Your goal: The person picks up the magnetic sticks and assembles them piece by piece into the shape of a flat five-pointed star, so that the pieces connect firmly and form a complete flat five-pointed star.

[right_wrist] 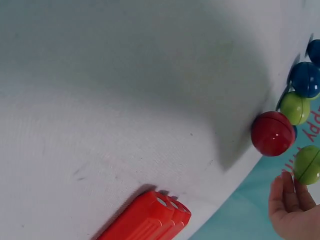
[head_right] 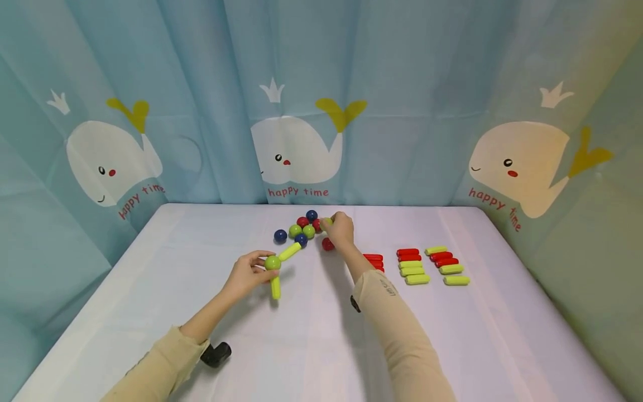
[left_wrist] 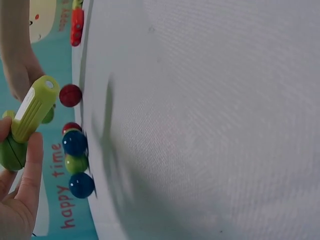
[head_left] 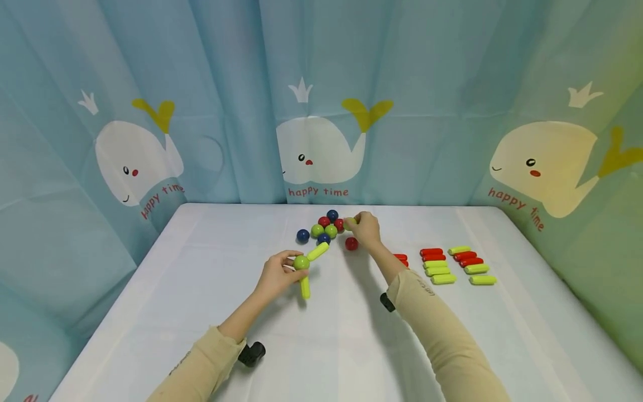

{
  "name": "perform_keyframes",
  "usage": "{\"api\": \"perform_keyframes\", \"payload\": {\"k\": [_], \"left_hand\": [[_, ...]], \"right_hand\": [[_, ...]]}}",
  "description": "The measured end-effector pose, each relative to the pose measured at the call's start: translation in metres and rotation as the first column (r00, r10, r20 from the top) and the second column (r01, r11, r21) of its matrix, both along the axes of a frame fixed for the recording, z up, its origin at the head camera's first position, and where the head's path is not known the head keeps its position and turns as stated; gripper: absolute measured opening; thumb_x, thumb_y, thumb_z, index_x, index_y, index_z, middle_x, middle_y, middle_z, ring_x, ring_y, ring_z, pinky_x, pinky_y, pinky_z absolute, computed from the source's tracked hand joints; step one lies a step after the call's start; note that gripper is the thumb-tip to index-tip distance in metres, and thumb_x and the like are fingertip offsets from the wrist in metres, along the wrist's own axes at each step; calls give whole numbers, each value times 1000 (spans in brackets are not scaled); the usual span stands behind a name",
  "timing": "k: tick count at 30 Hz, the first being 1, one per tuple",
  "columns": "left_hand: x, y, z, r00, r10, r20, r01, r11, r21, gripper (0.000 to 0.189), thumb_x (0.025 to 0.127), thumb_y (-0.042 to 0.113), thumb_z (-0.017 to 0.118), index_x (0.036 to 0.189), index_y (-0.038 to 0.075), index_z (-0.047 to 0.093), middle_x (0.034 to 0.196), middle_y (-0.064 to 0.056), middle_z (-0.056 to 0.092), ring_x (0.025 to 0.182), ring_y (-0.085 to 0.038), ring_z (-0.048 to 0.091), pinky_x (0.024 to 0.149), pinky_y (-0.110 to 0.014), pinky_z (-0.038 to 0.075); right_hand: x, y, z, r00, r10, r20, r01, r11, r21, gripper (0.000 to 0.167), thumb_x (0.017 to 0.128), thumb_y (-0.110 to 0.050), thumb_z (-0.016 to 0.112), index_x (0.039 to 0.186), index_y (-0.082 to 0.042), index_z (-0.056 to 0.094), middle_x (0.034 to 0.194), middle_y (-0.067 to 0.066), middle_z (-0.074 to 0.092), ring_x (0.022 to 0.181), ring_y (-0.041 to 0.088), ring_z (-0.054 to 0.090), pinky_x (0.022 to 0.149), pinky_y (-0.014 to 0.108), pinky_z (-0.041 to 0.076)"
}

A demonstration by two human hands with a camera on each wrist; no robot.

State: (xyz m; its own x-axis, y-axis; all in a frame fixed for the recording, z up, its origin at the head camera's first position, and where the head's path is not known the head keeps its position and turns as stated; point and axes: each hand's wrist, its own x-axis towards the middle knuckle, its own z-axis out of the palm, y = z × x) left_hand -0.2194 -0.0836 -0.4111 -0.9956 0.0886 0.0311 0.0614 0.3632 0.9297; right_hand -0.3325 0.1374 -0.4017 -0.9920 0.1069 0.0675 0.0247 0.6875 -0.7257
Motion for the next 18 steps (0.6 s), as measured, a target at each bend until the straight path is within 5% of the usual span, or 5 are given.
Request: {"api": "perform_keyframes", "payload": {"k": [9,13,18], "left_hand": [[-8,3,2,1000,7,12,-7,999,33,41,78,1,73,117,-3,61,98,-21,64,65,-9,60,64,-34,57],[-9,4,4,1000,16,15,-16,999,30,40,78,2,73,117,-1,61,100,-21,64,67,-12,61,67,-37,57],[-9,5,3,1000,21,22,-21,999,30,40,79,2,73,116,-1,62,101,-22,64,69,-13,63,67,-37,57]], "right_hand": [[12,-2,16,994,102,-37,-106,986,-126,39,92,-30,61,105,7,62,101,23,66,86,30,63,73,29,53],[18,-3,23,984,180,8,-170,939,-298,40,94,-25,58,115,8,58,110,25,64,86,28,67,80,31,55],[28,-6,29,958,266,106,-199,885,-420,42,96,-24,55,124,6,54,118,23,60,75,9,64,82,27,54]]}}
